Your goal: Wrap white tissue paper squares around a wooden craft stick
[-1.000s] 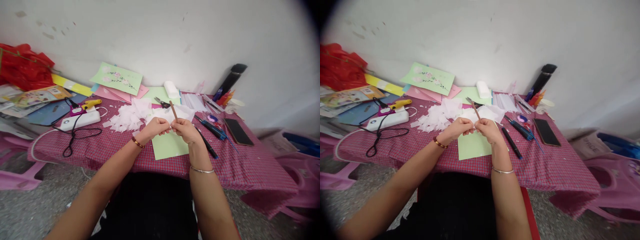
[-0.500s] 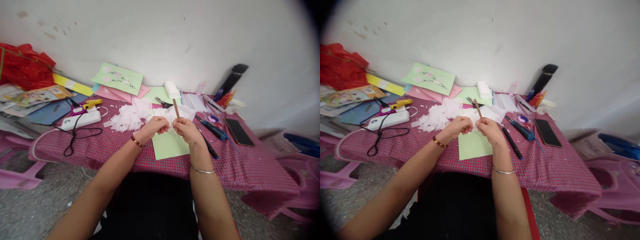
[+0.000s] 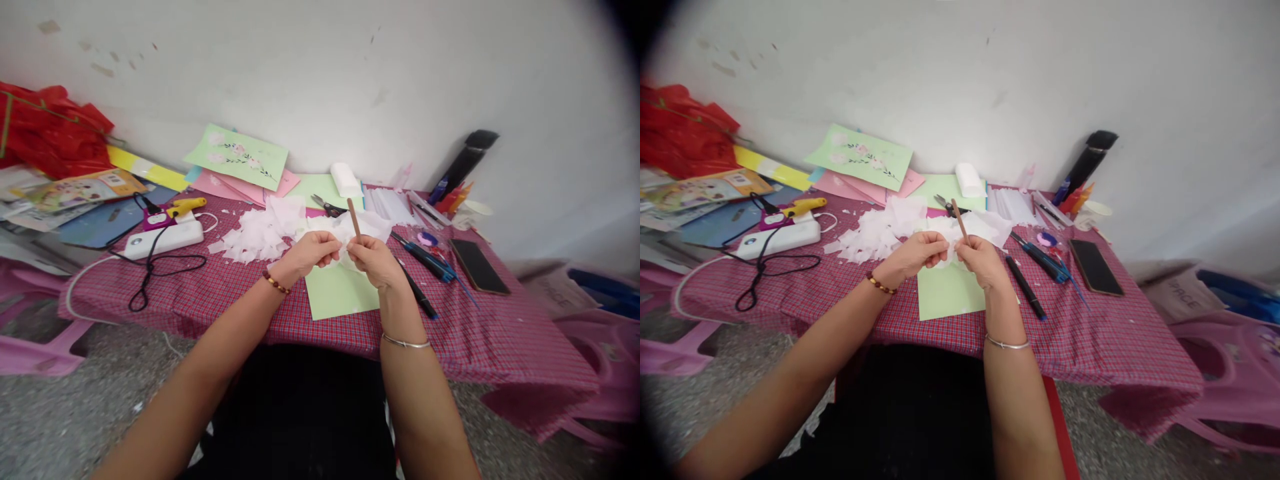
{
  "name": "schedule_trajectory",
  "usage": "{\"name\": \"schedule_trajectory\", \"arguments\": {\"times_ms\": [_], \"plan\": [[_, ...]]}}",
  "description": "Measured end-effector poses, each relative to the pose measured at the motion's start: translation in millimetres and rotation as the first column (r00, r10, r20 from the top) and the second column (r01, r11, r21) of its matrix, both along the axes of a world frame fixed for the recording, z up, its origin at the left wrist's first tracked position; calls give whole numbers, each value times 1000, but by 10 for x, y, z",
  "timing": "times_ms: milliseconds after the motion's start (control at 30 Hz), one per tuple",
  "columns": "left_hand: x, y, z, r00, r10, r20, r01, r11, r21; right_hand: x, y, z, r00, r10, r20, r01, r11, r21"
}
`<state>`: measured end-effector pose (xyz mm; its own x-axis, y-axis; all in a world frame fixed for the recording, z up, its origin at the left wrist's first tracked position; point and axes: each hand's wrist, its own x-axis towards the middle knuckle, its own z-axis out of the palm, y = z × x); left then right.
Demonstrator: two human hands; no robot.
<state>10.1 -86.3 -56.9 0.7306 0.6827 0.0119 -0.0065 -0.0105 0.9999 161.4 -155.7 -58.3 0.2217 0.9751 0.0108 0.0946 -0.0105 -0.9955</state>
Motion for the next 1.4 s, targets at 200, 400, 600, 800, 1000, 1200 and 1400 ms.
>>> {"name": "schedule_trajectory", "arguments": {"times_ms": [200, 400, 600, 800, 1000, 1200, 1400], "plan": [[-18, 26, 12, 999, 37, -2, -37, 999, -7, 28, 11, -8, 999, -52, -15, 52, 999, -16], [7, 30, 1, 988, 153, 23, -154, 985, 76, 27, 11, -16, 995, -94, 32, 95, 996, 0], [81, -11, 10, 982, 122, 141, -131, 990, 56, -87, 33, 5, 995, -88, -49, 91, 995, 50], [102, -109, 415, 976, 68, 205, -90, 991, 99, -133, -29, 379, 987, -161, 11, 158, 980, 122], [-2, -299, 927, 989, 105, 107, -118, 985, 123, -67, -210, 935, 977, -92, 192, 60, 984, 167], [-62, -334, 961, 986, 98, 137, -122, 976, 179, -45, -333, 1136, 916, -17, 401, -48, 987, 151], [-102, -276, 866, 971, 58, 233, -57, 998, -8, -20, -376, 1061, 922, 16, 386, -49, 996, 76]]}}
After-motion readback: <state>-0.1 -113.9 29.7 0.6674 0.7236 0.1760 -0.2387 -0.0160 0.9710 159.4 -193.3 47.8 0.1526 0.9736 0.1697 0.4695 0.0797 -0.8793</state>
